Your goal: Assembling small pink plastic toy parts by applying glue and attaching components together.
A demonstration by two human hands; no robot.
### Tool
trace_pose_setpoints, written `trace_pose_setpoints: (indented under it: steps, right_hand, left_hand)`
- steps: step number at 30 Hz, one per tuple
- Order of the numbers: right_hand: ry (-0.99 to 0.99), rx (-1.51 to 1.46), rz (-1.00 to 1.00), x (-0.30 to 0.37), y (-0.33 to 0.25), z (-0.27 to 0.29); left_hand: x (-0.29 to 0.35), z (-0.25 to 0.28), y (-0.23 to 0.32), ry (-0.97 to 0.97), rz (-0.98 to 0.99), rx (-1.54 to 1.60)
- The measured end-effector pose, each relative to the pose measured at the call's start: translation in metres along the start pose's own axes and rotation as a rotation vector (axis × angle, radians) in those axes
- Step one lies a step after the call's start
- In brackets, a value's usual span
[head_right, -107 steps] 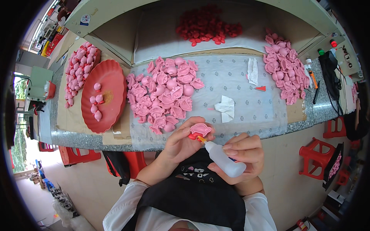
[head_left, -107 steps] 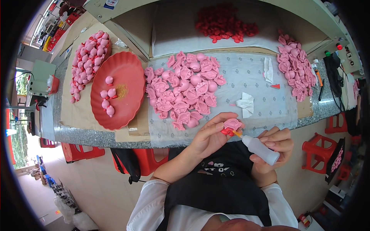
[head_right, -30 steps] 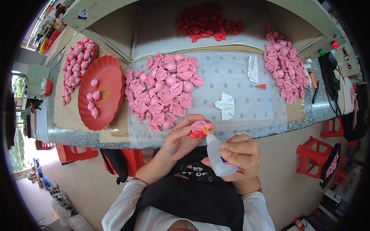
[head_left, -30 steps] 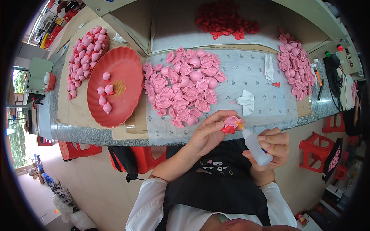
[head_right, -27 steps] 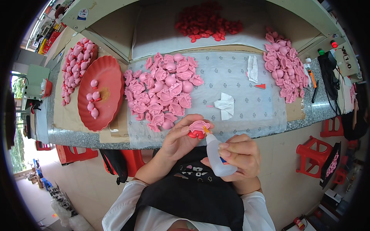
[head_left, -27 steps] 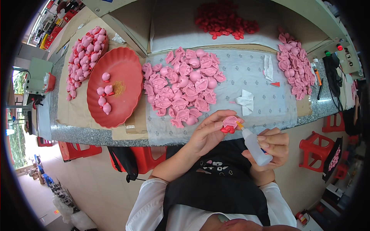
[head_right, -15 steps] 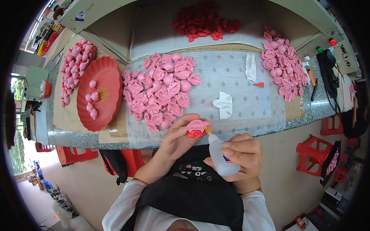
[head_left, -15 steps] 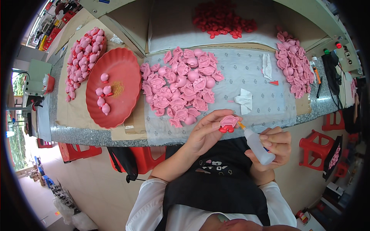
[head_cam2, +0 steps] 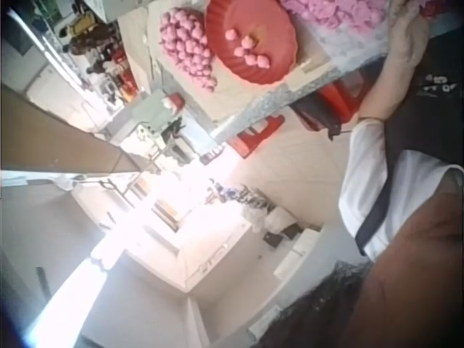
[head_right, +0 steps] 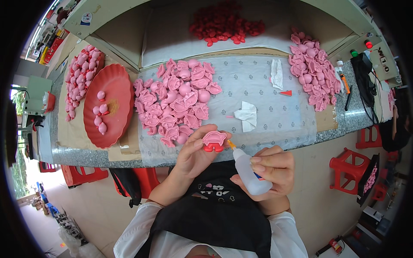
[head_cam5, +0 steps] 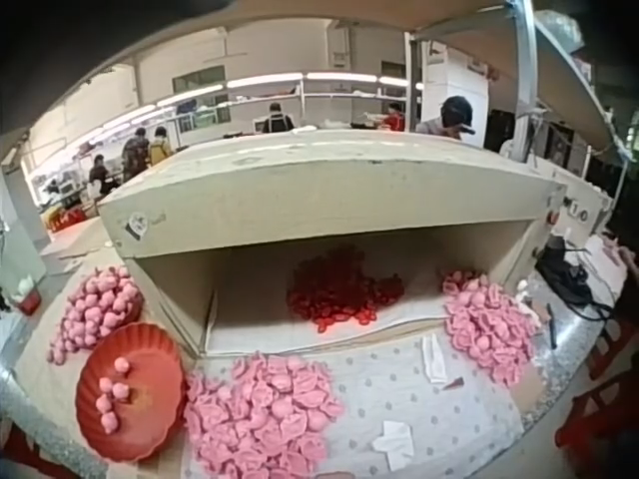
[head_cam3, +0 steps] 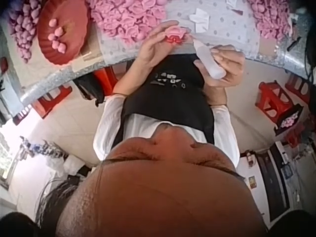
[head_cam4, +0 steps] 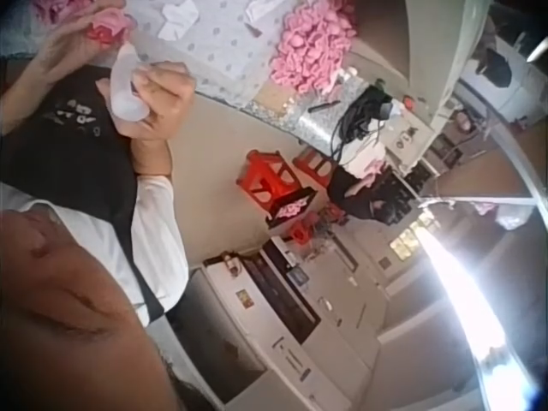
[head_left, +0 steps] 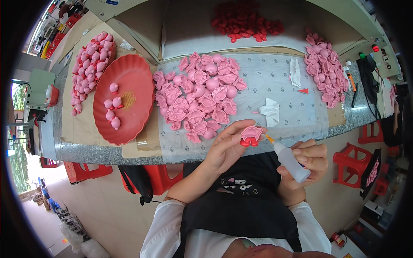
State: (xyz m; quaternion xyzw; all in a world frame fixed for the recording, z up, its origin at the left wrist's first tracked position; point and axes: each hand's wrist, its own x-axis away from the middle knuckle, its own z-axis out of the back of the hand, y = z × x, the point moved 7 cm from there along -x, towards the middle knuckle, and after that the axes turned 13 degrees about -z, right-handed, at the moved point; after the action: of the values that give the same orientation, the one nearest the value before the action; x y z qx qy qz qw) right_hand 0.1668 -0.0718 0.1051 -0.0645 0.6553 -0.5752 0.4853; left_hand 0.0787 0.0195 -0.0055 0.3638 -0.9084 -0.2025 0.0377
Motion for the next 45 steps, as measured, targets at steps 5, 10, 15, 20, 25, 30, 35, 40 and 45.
trace_pose_setpoints:
  steps: [5,10,15,20,25,30,35,40,45]
  right_hand:
    - [-0.013,0.04,0.003,0.001,0.0022,-0.0019]
    - [-0.013,0.013,0.013,0.0013,-0.0007,-0.0006]
    - [-0.03,0.036,-0.002,0.0009,0.0004,-0.0031]
    - [-0.074,0.082,0.006,0.0018,-0.0007,-0.0066]
    - [-0.101,0.058,0.009,0.0045,-0.0026,-0.0093]
    - [-0.101,0.049,-0.002,0.0044,-0.0023,-0.0077]
    - [-0.128,-0.025,-0.04,0.0031,-0.0005,-0.0073]
    - [-0.075,0.039,0.001,0.0023,0.0004,-0.0053]
    - [-0.059,-0.008,-0.006,0.0032,0.0019,-0.0041]
  left_hand:
    - [0.0002,0.0006,-0.0001,-0.009,0.004,-0.006]
    - [-0.0001,0.0011,0.0009,-0.006,-0.008,-0.007]
    - [-0.0002,-0.0003,0.0016,0.003,-0.022,-0.021]
    - [0.0001,-0.0014,0.004,-0.019,-0.067,-0.1]
    - [0.0005,-0.0008,0.0045,-0.026,-0.091,-0.167]
    - [0.0001,0.0014,0.0034,-0.024,-0.087,-0.142]
    - [-0.0005,0.0015,0.0031,-0.021,-0.082,-0.11]
    - [-0.0001,0.0021,0.0001,0.001,-0.038,-0.057]
    - [0.0,0.0026,-0.0015,0.009,-0.013,-0.002]
